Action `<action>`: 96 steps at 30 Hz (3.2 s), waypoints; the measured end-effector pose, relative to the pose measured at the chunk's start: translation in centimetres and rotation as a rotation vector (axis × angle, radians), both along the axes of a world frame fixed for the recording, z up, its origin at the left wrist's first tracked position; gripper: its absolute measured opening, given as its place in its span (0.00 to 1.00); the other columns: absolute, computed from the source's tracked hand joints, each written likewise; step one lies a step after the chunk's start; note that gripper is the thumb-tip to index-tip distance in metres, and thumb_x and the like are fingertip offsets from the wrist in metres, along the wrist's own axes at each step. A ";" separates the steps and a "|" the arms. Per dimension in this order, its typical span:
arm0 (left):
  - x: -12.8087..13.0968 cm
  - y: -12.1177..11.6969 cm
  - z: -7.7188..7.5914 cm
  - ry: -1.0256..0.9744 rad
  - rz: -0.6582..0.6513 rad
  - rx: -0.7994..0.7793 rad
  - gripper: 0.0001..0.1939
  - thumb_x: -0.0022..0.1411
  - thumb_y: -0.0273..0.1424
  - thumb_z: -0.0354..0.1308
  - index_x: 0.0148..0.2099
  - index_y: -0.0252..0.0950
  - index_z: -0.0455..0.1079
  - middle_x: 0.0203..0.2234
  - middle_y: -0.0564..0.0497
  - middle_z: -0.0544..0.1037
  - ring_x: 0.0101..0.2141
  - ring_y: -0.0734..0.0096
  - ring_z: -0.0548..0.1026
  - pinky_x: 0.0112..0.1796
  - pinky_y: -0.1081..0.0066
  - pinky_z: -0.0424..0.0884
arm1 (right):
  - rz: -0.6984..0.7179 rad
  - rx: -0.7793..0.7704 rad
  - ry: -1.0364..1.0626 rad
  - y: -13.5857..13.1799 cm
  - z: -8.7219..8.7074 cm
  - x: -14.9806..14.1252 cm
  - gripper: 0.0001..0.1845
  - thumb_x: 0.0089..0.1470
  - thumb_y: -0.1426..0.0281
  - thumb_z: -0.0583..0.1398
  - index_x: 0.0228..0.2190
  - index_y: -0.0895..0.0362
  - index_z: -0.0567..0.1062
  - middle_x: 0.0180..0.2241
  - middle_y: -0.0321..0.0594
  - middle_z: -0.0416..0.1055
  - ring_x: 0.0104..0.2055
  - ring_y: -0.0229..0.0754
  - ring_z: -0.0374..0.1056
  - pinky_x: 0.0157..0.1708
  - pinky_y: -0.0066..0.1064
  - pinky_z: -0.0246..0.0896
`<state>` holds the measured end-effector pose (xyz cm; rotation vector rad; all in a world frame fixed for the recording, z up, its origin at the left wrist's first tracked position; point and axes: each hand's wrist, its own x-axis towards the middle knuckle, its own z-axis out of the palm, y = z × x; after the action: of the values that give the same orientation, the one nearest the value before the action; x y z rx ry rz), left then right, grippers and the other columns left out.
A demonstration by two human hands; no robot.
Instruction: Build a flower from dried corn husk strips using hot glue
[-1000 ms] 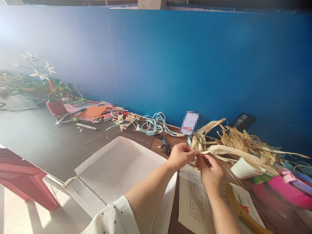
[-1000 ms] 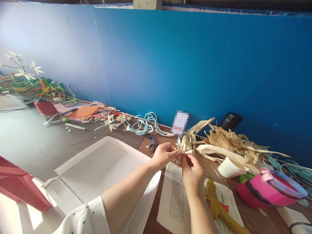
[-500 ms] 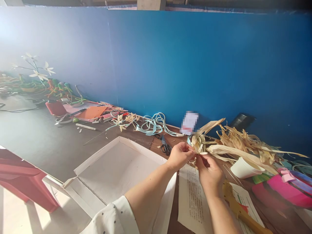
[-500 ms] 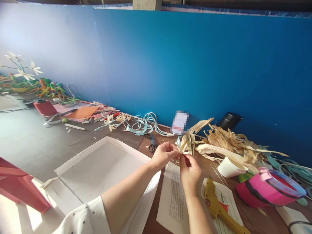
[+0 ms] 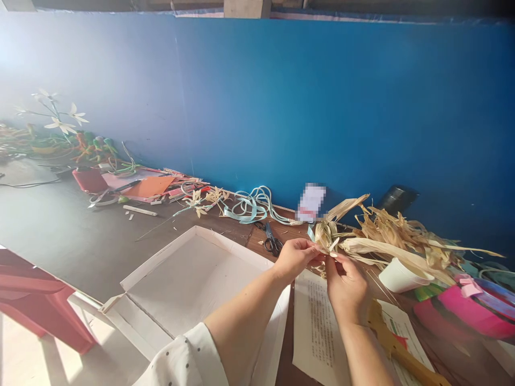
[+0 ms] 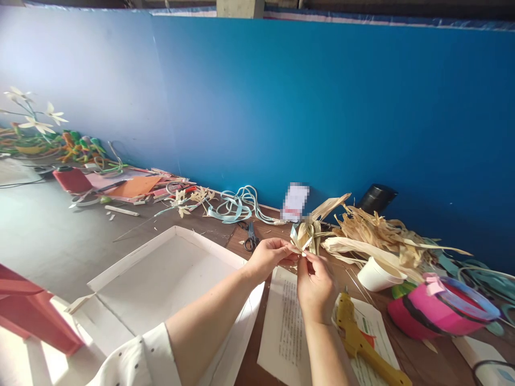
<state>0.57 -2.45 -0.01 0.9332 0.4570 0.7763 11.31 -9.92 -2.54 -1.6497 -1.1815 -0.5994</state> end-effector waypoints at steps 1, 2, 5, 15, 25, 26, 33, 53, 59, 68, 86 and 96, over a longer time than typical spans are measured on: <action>-0.1 -0.1 0.1 -0.006 -0.005 -0.008 0.24 0.38 0.43 0.69 0.30 0.27 0.71 0.24 0.47 0.75 0.28 0.74 0.74 0.37 0.69 0.71 | -0.001 0.005 -0.024 0.0 0.1 0.0 0.12 0.54 0.63 0.58 0.31 0.58 0.78 0.28 0.43 0.74 0.29 0.42 0.69 0.32 0.30 0.60; -0.1 -0.1 0.2 -0.015 -0.012 -0.014 0.25 0.39 0.44 0.69 0.31 0.27 0.71 0.25 0.46 0.75 0.28 0.73 0.74 0.37 0.69 0.71 | -0.001 0.005 -0.047 -0.1 0.1 0.0 0.12 0.54 0.64 0.58 0.32 0.58 0.78 0.28 0.43 0.75 0.30 0.41 0.69 0.32 0.29 0.60; -0.4 -0.2 0.5 -0.045 -0.040 -0.027 0.26 0.44 0.48 0.65 0.32 0.27 0.70 0.27 0.44 0.75 0.29 0.72 0.74 0.38 0.67 0.72 | 0.014 0.011 -0.107 -0.1 0.3 -0.1 0.11 0.54 0.66 0.58 0.32 0.60 0.77 0.30 0.43 0.75 0.31 0.41 0.70 0.32 0.29 0.61; -0.2 0.1 0.2 0.013 -0.004 0.011 0.18 0.40 0.34 0.69 0.31 0.28 0.69 0.23 0.50 0.73 0.25 0.77 0.72 0.33 0.72 0.71 | 0.016 0.012 -0.115 0.0 0.4 -0.4 0.11 0.54 0.66 0.59 0.33 0.59 0.78 0.31 0.43 0.75 0.31 0.41 0.70 0.33 0.29 0.61; 0.1 0.3 -0.2 0.042 -0.001 0.078 0.17 0.39 0.32 0.69 0.30 0.29 0.68 0.22 0.53 0.71 0.22 0.81 0.69 0.28 0.75 0.67 | 0.027 -0.053 0.141 0.1 -0.5 0.0 0.17 0.52 0.58 0.58 0.32 0.58 0.78 0.29 0.45 0.75 0.30 0.43 0.70 0.33 0.32 0.61; 0.1 0.3 -0.2 0.050 0.001 0.081 0.17 0.39 0.33 0.69 0.30 0.29 0.68 0.21 0.53 0.70 0.22 0.81 0.68 0.28 0.75 0.67 | 0.030 -0.055 0.143 0.1 -0.5 0.0 0.17 0.52 0.58 0.59 0.32 0.58 0.78 0.29 0.45 0.75 0.30 0.43 0.70 0.34 0.32 0.61; 0.3 0.3 -0.6 0.067 0.025 0.162 0.18 0.43 0.39 0.67 0.28 0.29 0.68 0.20 0.53 0.70 0.21 0.82 0.66 0.26 0.76 0.66 | 0.040 -0.030 0.137 0.3 -0.4 -0.2 0.16 0.51 0.59 0.58 0.30 0.58 0.78 0.30 0.45 0.75 0.31 0.43 0.70 0.34 0.31 0.61; 0.0 0.1 0.0 0.164 0.033 0.018 0.20 0.37 0.40 0.70 0.25 0.29 0.70 0.19 0.52 0.71 0.21 0.80 0.68 0.28 0.75 0.68 | 0.138 -0.172 0.562 0.1 0.8 -1.0 0.25 0.43 0.49 0.60 0.29 0.59 0.78 0.24 0.45 0.75 0.27 0.45 0.69 0.28 0.32 0.61; 0.2 0.2 -0.4 0.148 0.032 -0.091 0.17 0.37 0.36 0.70 0.26 0.28 0.72 0.19 0.52 0.71 0.20 0.81 0.67 0.26 0.76 0.66 | 0.263 -0.192 0.674 0.4 1.1 -0.7 0.21 0.42 0.51 0.61 0.27 0.57 0.78 0.21 0.41 0.73 0.26 0.45 0.70 0.26 0.32 0.63; 0.1 0.5 -1.0 0.162 0.020 -0.098 0.15 0.41 0.34 0.69 0.28 0.28 0.73 0.18 0.52 0.71 0.21 0.81 0.68 0.26 0.78 0.66 | 0.335 -0.283 0.756 0.7 -0.5 0.3 0.21 0.43 0.55 0.63 0.34 0.58 0.78 0.28 0.44 0.76 0.31 0.47 0.72 0.31 0.35 0.66; 0.6 0.3 -1.2 0.162 0.092 -0.101 0.15 0.40 0.35 0.70 0.26 0.28 0.71 0.17 0.52 0.71 0.19 0.79 0.68 0.25 0.76 0.68 | 0.301 -0.334 0.776 0.3 0.8 -0.4 0.18 0.43 0.58 0.63 0.35 0.56 0.79 0.31 0.44 0.77 0.32 0.49 0.73 0.32 0.36 0.67; 1.0 0.6 -2.2 0.207 0.129 0.017 0.10 0.47 0.32 0.66 0.26 0.30 0.71 0.19 0.51 0.74 0.19 0.77 0.70 0.27 0.74 0.69 | 0.307 -0.346 0.661 0.3 0.8 -0.1 0.18 0.45 0.59 0.60 0.36 0.55 0.80 0.28 0.43 0.77 0.30 0.48 0.72 0.28 0.35 0.66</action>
<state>1.62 -1.85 -2.25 1.0118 0.6983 0.8045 11.21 -9.61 -1.76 -1.7046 -1.0323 0.3498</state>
